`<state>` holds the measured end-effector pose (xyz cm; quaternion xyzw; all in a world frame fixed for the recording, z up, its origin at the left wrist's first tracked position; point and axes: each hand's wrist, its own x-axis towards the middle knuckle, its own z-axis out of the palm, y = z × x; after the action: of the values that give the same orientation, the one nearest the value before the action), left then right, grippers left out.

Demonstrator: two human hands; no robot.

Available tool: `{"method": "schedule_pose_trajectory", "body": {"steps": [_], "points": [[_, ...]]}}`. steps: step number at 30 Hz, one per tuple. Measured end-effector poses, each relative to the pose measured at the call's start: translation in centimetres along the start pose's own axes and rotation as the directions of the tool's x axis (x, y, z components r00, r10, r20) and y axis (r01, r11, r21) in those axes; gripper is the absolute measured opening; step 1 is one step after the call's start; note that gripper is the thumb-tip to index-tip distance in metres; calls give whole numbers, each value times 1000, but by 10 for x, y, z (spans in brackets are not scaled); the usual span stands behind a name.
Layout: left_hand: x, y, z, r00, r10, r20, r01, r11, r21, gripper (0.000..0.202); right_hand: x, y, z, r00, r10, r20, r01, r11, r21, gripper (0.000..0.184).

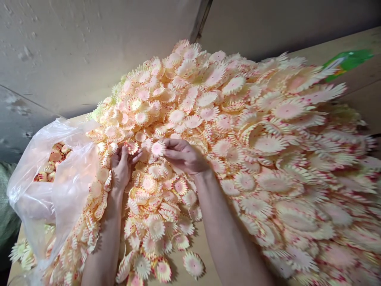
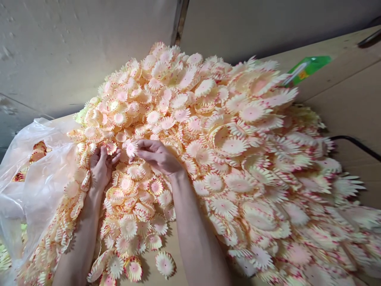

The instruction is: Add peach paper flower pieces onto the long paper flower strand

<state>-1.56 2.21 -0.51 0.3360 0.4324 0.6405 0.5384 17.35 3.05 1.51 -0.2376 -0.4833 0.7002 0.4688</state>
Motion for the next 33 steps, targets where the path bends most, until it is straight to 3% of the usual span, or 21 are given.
{"method": "schedule_pose_trajectory", "body": {"steps": [4,7,10,13,17,25,33], "points": [[-2,-1,-2,998,-9,62,7,1000,28,30,2,2,-3,988,-59,-140,66,997,50,36],[-7,1,-1,995,-11,98,-1,992,123,24,5,5,-1,989,-91,-118,87,995,-43,33],[-10,6,3,977,-3,212,-31,987,156,21,8,8,4,995,-53,-84,39,987,-156,24],[-10,8,4,948,31,317,-79,987,142,24,10,11,9,997,8,-70,-19,987,-158,28],[-7,6,1,927,60,371,-125,980,152,22,11,10,11,998,31,-61,-39,989,-144,25],[-7,5,0,938,69,341,-135,976,172,22,10,13,4,998,34,-44,-42,979,-201,21],[-8,4,1,983,27,183,-83,948,306,24,9,11,5,992,113,58,-108,991,-85,18]]}}
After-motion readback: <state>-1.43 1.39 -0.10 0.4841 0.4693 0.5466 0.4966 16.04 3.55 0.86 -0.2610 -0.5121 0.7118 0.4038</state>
